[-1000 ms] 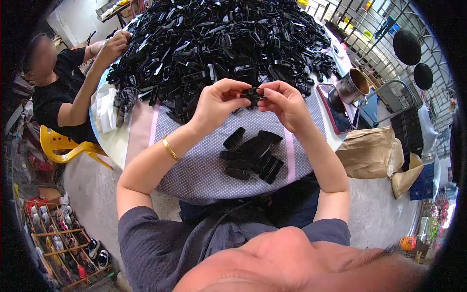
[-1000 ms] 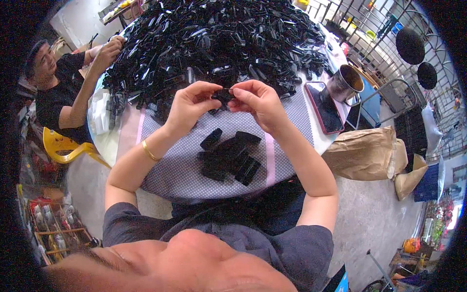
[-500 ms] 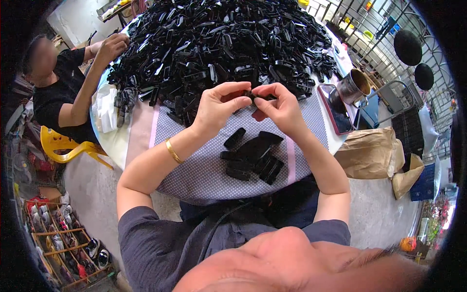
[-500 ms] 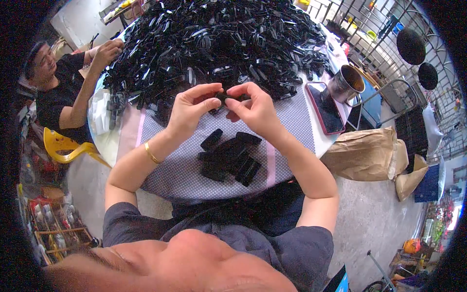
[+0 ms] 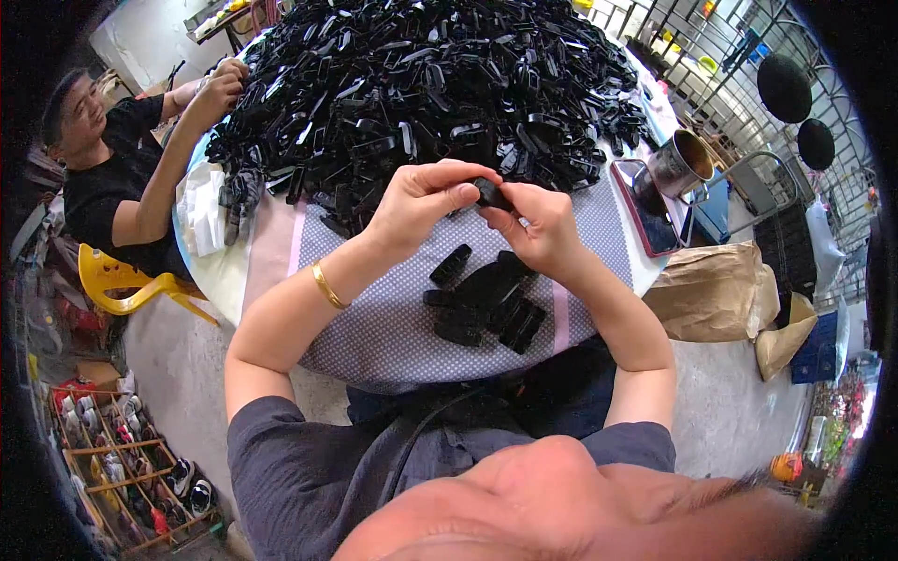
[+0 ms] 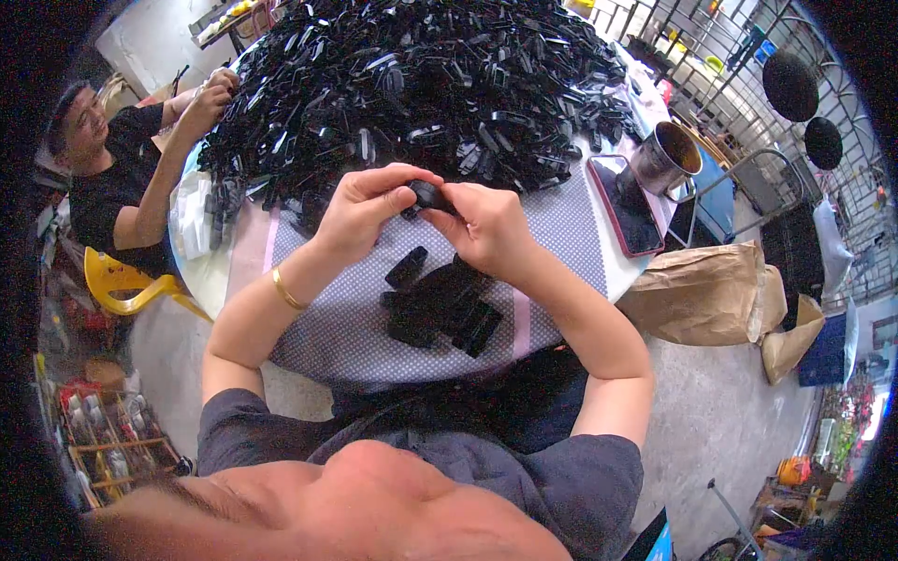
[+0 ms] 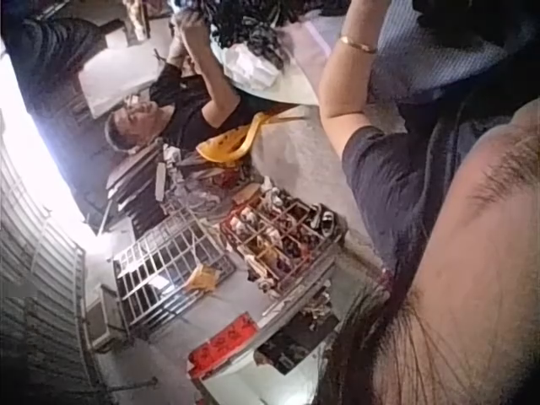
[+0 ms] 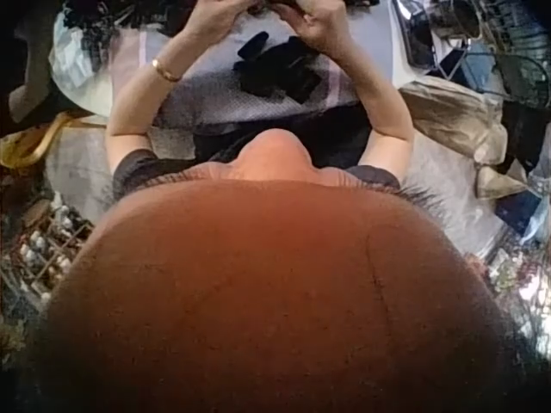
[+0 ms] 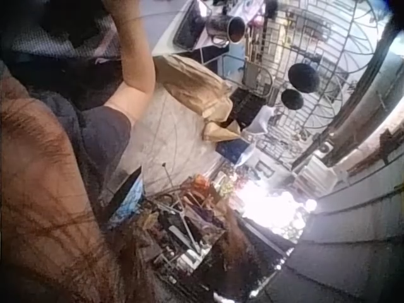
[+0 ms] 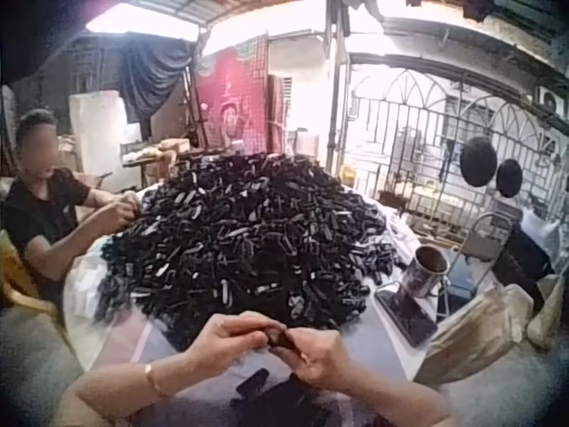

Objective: Inspecting and sorting a large pile of black plastic clips on a table.

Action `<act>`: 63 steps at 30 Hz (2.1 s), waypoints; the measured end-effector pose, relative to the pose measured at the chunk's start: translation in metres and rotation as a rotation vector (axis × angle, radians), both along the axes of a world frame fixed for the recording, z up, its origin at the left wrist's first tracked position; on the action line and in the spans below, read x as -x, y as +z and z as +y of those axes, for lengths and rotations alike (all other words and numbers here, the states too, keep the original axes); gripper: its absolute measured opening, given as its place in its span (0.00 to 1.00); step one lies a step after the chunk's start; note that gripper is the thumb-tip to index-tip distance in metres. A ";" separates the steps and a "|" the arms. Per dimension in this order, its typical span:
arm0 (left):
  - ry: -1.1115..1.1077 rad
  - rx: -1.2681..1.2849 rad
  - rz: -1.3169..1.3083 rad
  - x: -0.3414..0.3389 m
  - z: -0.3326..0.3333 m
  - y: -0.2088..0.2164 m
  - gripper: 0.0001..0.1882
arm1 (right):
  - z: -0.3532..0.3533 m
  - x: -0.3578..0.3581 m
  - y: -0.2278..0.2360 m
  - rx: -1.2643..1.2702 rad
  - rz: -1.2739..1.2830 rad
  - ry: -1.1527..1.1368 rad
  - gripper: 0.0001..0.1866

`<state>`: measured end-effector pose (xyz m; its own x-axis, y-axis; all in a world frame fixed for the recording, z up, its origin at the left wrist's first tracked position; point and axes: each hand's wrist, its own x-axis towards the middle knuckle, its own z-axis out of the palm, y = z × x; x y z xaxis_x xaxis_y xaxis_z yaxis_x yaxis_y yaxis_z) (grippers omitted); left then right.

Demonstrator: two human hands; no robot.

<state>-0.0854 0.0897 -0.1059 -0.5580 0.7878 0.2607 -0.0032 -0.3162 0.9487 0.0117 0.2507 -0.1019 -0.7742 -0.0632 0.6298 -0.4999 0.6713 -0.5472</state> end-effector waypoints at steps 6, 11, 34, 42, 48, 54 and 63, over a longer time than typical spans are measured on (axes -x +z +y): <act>0.085 -0.020 -0.054 -0.007 0.004 0.003 0.11 | -0.001 0.000 -0.010 -0.021 0.055 -0.053 0.13; 0.240 0.154 0.141 -0.008 0.002 0.005 0.13 | 0.009 0.011 -0.006 0.087 -0.194 0.049 0.19; 0.219 0.414 0.040 0.003 0.003 -0.008 0.15 | 0.037 0.017 -0.025 -0.447 -0.219 -0.348 0.11; 0.147 0.262 -0.146 0.005 0.000 -0.006 0.16 | 0.003 0.020 -0.003 0.010 -0.116 -0.095 0.13; 0.301 0.096 -0.351 0.018 -0.010 -0.003 0.14 | 0.007 0.036 0.010 -0.364 -0.392 -0.159 0.22; 0.083 0.235 -0.301 0.011 -0.010 0.002 0.16 | 0.008 0.048 0.003 -0.709 -0.460 -0.252 0.13; 0.190 0.071 -0.278 0.013 -0.011 -0.002 0.17 | 0.011 0.044 0.026 0.569 -0.561 0.135 0.10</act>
